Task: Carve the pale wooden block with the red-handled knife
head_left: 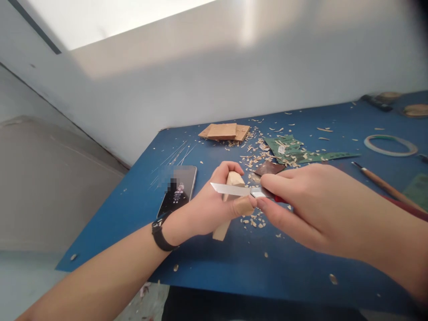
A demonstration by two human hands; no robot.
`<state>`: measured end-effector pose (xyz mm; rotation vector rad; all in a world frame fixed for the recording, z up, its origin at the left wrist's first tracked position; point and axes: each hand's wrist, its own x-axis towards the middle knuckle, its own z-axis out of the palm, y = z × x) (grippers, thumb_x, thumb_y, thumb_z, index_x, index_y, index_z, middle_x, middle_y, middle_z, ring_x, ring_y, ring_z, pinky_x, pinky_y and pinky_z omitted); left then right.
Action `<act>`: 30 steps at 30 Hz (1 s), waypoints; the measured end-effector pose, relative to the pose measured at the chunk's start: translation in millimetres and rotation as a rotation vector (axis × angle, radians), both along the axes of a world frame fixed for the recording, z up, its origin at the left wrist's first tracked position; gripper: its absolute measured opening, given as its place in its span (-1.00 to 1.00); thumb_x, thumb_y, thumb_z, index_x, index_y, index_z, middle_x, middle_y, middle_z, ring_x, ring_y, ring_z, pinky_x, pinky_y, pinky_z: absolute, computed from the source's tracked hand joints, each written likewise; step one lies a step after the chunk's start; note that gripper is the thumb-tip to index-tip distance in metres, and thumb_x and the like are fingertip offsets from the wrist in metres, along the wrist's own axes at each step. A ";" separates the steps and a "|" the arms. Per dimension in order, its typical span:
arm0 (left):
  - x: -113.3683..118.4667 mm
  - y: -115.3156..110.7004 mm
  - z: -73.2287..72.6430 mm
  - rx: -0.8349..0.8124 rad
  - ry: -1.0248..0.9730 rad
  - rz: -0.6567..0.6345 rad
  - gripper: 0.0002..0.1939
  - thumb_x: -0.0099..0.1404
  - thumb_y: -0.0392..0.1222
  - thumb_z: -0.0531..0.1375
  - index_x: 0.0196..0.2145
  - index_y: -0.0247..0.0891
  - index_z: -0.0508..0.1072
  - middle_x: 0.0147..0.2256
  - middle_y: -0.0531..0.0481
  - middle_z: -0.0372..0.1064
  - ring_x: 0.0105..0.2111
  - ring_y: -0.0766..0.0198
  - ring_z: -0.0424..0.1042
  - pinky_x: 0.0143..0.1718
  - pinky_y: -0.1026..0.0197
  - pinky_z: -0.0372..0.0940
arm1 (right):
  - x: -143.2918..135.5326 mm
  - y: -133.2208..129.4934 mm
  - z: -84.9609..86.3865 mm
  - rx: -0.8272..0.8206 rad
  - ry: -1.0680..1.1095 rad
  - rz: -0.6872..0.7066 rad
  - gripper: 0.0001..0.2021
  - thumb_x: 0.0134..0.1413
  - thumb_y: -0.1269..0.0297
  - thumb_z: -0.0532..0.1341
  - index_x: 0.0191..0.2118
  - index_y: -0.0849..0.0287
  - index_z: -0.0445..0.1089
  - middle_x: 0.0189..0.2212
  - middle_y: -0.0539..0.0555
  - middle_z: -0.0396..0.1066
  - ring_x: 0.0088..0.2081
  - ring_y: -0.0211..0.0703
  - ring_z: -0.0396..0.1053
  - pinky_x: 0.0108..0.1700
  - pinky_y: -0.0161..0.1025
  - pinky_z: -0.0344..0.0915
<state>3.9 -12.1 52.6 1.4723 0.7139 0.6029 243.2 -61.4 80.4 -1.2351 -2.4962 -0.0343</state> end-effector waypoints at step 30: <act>2.0 -2.5 3.9 0.020 0.021 0.006 -0.16 0.27 0.48 0.47 0.11 -0.07 0.16 -0.23 0.12 0.37 -0.36 0.33 0.34 -0.36 0.26 0.25 | -2.1 -3.0 5.1 -0.048 0.037 -0.002 -0.61 0.56 0.06 -0.01 -0.40 -0.04 0.15 -0.59 -0.08 0.26 -0.56 -0.12 0.18 -0.45 -0.09 -0.09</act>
